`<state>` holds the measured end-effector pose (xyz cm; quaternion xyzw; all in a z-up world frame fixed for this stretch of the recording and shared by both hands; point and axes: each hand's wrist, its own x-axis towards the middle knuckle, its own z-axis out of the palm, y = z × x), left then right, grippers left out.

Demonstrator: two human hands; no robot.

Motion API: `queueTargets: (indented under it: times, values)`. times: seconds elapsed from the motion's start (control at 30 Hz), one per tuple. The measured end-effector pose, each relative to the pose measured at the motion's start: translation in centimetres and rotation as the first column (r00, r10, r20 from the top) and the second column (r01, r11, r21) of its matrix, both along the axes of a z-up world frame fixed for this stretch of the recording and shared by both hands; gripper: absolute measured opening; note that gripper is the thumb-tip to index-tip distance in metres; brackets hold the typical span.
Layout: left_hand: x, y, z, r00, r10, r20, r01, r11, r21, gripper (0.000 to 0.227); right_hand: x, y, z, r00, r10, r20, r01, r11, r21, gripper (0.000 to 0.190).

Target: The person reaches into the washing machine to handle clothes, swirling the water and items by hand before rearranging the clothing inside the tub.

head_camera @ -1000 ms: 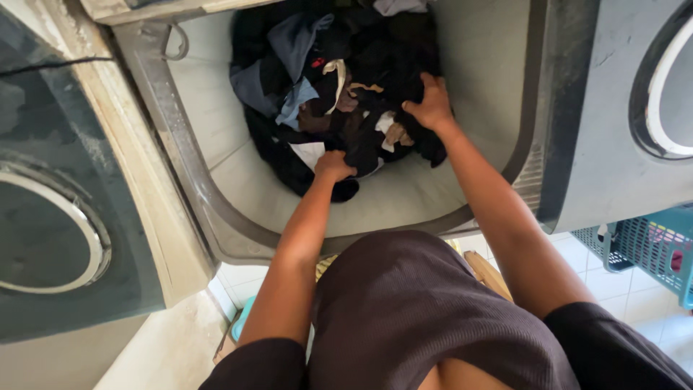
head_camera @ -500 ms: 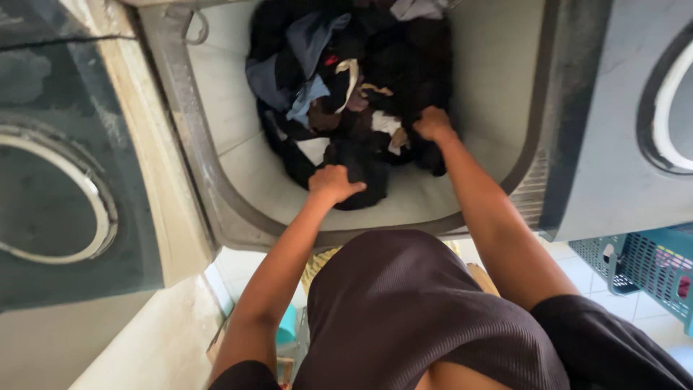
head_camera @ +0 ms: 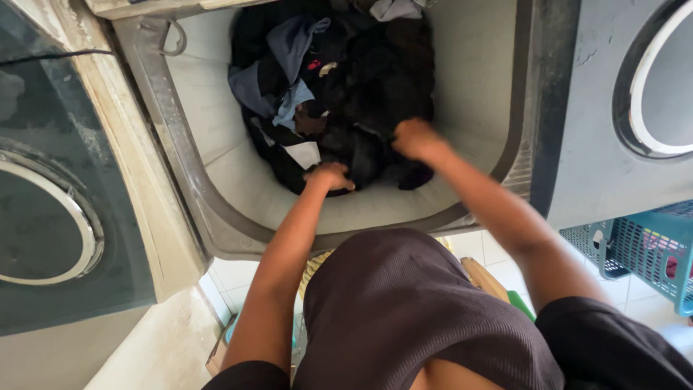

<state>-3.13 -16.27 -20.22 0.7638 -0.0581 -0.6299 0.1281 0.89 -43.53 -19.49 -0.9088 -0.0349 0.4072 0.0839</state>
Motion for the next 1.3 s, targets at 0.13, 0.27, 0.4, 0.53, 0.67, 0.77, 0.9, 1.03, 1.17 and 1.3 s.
queueTargets:
  times: [0.13,0.27,0.4,0.53,0.67,0.77,0.9,1.03,1.17,1.3]
  values:
    - [-1.6,0.8,-3.1,1.000,0.008,-0.010,-0.008,0.998,-0.064,0.079,3.7,-8.6,-1.8,0.984,-0.088,0.158,0.130,0.952,-0.276,0.024]
    - [0.5,-0.7,-0.1,0.980,0.133,0.146,-0.124,0.990,-0.070,0.084,5.4,-7.9,-1.8,0.867,0.127,0.481,0.011,0.962,-0.274,0.063]
    - [2.5,-1.8,2.2,0.937,0.206,0.281,-0.182,0.977,-0.109,0.090,5.9,-0.8,1.3,0.889,0.046,0.456,0.026,0.988,-0.152,0.136]
    - [3.2,-2.6,1.7,0.936,0.192,0.294,-0.166,0.980,-0.110,0.094,3.9,3.1,-0.6,0.936,0.042,0.349,-0.048,0.999,0.007,0.126]
    - [3.9,-0.8,0.4,0.880,0.252,0.403,-0.222,0.967,-0.121,0.092,-0.2,5.3,-6.1,0.973,0.007,0.233,-0.038,0.991,0.128,0.063]
    - [4.5,1.2,0.2,0.840,0.250,0.482,-0.248,0.966,-0.068,0.095,-1.3,5.3,-8.2,0.944,0.142,0.296,-0.183,0.976,0.115,0.049]
    - [4.8,3.2,1.3,0.949,0.218,0.227,-0.250,0.961,0.121,0.107,0.2,5.3,-2.7,0.988,0.043,0.149,-0.066,0.985,0.157,0.064]
    - [2.6,4.1,0.4,0.997,0.057,-0.048,-0.046,0.978,0.206,0.105,-0.5,10.6,5.8,0.946,0.126,0.298,-0.097,0.989,-0.111,0.101]
    - [2.6,3.6,-2.0,1.000,-0.007,-0.020,0.011,0.979,0.204,0.105,-2.8,13.5,6.6,0.889,0.386,0.246,-0.389,0.920,-0.041,0.093]
    - [4.2,3.4,-2.3,0.993,0.078,0.088,-0.091,0.984,0.153,0.091,-6.3,12.4,0.3,0.833,0.547,-0.084,-0.553,0.822,-0.134,0.063]
